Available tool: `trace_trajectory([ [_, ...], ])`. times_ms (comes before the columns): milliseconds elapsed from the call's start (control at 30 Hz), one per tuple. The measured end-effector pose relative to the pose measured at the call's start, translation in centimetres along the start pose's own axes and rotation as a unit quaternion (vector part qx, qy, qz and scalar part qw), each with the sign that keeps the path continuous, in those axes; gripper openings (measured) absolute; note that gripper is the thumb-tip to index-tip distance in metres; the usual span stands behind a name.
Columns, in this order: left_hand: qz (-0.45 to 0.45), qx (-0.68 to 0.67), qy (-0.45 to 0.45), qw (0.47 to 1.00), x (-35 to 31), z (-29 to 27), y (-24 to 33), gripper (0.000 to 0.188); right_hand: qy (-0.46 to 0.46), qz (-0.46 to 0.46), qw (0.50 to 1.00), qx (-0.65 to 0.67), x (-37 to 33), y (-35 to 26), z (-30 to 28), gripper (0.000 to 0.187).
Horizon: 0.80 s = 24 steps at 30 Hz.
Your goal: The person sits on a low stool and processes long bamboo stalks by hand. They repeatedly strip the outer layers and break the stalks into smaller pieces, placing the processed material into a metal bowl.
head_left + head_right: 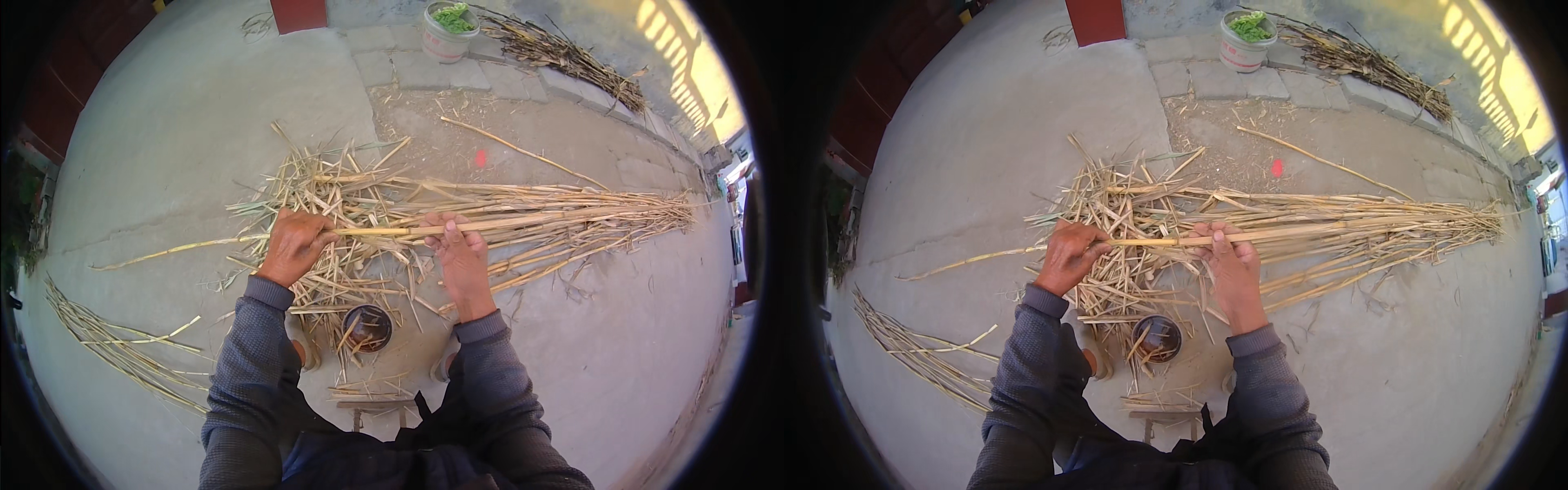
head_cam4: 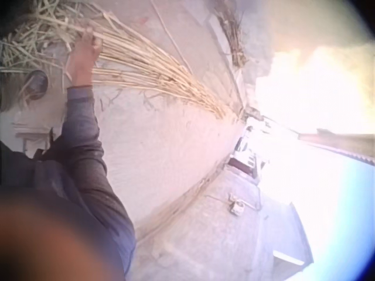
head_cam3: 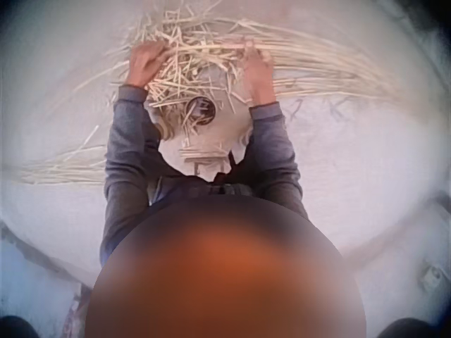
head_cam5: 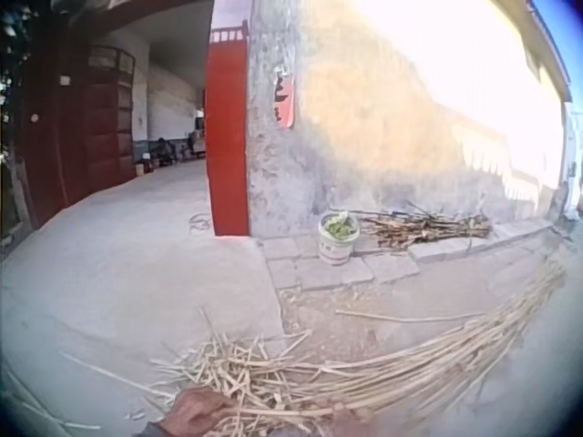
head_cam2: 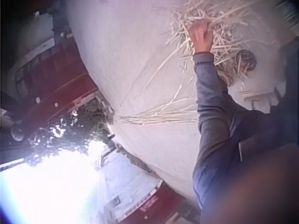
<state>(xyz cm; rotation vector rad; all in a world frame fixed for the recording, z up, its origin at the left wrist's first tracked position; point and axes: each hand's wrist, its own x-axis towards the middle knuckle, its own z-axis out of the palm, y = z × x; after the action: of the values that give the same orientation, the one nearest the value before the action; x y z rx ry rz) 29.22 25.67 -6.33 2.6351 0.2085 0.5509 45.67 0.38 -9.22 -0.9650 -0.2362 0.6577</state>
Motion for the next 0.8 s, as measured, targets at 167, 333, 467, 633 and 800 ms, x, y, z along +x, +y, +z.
trace_trajectory([
  [167, 0.008, 0.015, -0.008, 1.0, -0.4, 1.3, -0.4, 0.015, 0.05, 0.001, 0.997, -0.051, 0.1, 0.2, -0.5, 0.03],
  [333, 0.033, 0.018, 0.046, 0.998, -0.3, 2.4, -0.3, 0.015, 0.114, -0.016, 0.991, -0.075, 0.0, 0.8, 0.3, 0.038],
  [467, 0.037, 0.032, 0.047, 0.998, -0.6, 2.4, -0.7, 0.015, 0.136, 0.012, 0.987, -0.08, 0.3, 0.1, 0.0, 0.037],
  [633, 0.038, 0.039, 0.083, 0.995, -0.4, 2.2, 0.9, 0.017, 0.188, 0.023, 0.975, -0.114, 1.0, -1.2, -1.4, 0.043],
  [800, 0.04, -0.053, 0.093, 0.993, 0.4, 5.0, 4.1, 0.018, 0.117, 0.078, 0.981, -0.136, 0.2, -0.1, -0.7, 0.047],
])
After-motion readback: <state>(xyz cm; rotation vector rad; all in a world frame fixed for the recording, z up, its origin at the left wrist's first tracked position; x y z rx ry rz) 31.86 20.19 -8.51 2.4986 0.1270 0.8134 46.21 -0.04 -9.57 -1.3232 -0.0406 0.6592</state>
